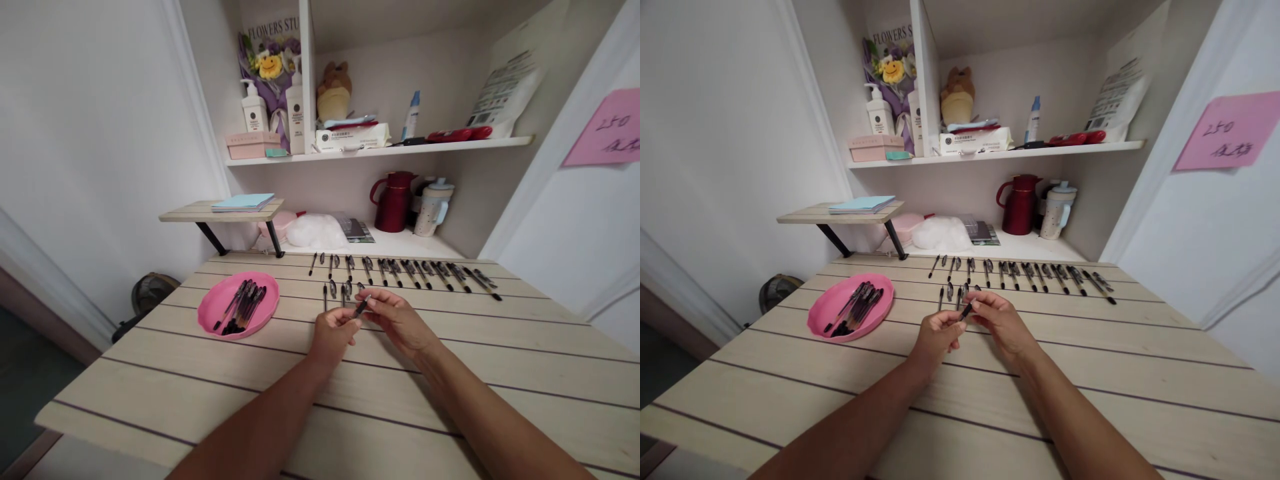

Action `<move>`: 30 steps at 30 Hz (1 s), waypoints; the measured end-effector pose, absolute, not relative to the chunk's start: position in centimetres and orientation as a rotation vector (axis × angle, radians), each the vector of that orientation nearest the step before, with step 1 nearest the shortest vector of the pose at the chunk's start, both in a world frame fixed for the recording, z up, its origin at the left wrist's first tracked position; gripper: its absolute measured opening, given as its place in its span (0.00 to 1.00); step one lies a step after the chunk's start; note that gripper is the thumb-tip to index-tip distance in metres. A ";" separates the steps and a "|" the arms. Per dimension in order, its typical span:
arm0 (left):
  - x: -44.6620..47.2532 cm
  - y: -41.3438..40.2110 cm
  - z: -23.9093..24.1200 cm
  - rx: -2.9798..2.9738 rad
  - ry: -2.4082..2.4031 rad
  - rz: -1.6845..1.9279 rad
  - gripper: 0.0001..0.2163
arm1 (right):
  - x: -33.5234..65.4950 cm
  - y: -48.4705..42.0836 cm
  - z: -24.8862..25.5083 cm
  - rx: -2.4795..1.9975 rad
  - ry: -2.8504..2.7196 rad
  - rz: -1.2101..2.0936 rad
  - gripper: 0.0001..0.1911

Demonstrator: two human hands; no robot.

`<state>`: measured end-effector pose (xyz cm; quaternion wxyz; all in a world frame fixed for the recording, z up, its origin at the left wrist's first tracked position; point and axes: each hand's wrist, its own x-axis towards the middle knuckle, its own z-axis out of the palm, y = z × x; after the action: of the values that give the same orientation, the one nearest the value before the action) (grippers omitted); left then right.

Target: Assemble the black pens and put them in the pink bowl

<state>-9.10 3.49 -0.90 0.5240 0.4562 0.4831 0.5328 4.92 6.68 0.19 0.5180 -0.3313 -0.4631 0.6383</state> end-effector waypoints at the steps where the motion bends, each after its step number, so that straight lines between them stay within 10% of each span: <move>1: -9.1 3.5 -0.9 1.094 1.162 1.273 0.10 | 4.9 6.7 0.1 -0.800 -1.107 1.523 0.13; 9: -9.2 3.8 -1.3 1.078 1.205 1.265 0.11 | 5.6 8.2 0.3 -0.934 -1.149 1.434 0.18; 19: -9.4 4.2 -1.4 0.946 1.133 1.272 0.13 | 5.0 14.6 -0.3 -1.784 -1.771 0.311 0.11; 30: -9.6 4.1 -1.4 0.999 1.111 1.208 0.17 | 4.8 13.4 0.1 -1.335 -1.461 0.913 0.12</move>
<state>-9.60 4.12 -1.44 0.5732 0.4261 0.4738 0.5151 4.83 13.40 0.15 0.4628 -0.5430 -0.5942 0.3715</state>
